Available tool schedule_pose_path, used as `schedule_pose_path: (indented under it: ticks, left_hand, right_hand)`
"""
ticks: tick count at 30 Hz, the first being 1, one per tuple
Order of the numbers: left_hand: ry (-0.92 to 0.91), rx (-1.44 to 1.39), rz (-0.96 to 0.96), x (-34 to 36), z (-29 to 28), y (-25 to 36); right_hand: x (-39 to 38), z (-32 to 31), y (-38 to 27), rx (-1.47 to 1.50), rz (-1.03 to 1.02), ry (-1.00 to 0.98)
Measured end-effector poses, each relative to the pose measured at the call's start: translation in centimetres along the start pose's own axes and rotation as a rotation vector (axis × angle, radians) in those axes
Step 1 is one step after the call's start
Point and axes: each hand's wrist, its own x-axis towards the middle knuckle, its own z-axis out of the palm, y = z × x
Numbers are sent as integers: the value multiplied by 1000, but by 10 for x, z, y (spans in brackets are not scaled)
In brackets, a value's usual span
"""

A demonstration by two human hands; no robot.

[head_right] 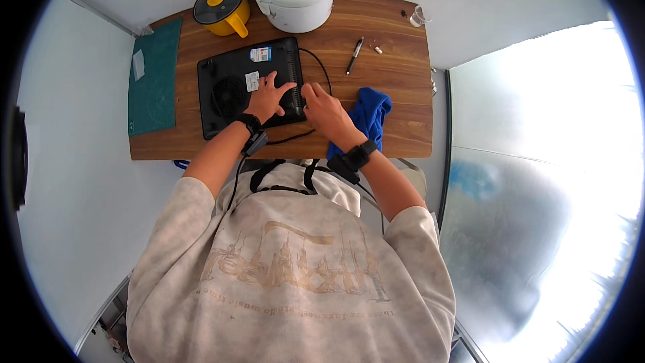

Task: The person uses a screwdriver to remove screws from the back of a black electronic device placed on a wooden table. The person repeatedly unscrews and repositions the device while handling the screwdriver and screws.

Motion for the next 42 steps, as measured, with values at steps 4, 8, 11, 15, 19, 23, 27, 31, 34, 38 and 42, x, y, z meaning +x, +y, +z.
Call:
schedule_pose_path:
  ticks: [4, 8, 11, 15, 19, 23, 27, 31, 34, 38, 42]
  left_hand:
    - [-30, -16, -7, 1, -1, 0]
    - [-41, 41, 50, 0, 3, -2]
    - [-38, 136, 132, -3, 2, 0]
    - [-107, 174, 255, -6, -6, 17]
    - [-101, 294, 389, -4, -8, 24]
    - [-153, 384, 406, 1, 1, 28]
    - [-109, 411, 434, 6, 8, 26]
    - [-135, 415, 481, 8, 4, 26]
    - [-88, 420, 532, 9, -1, 27]
    - [-171, 418, 555, 15, -14, 28]
    - [-147, 415, 546, 13, -5, 25]
  right_hand:
    - [-5, 8, -6, 76, 47, -44]
    - [-11, 3, -3, 15, 212, -17]
    - [-25, -3, 5, 25, 319, 19]
    - [-48, -14, 3, 34, 400, 89]
    - [-67, -16, 6, 71, 526, 135]
    - [-81, -6, 8, 86, 549, 129]
    - [-85, 1, 5, 118, 550, 132]
    - [-85, 3, 6, 132, 558, 132]
    - [-87, 0, 6, 114, 586, 137]
    - [-91, -4, 9, 137, 605, 183]
    - [-96, -3, 16, 145, 647, 215]
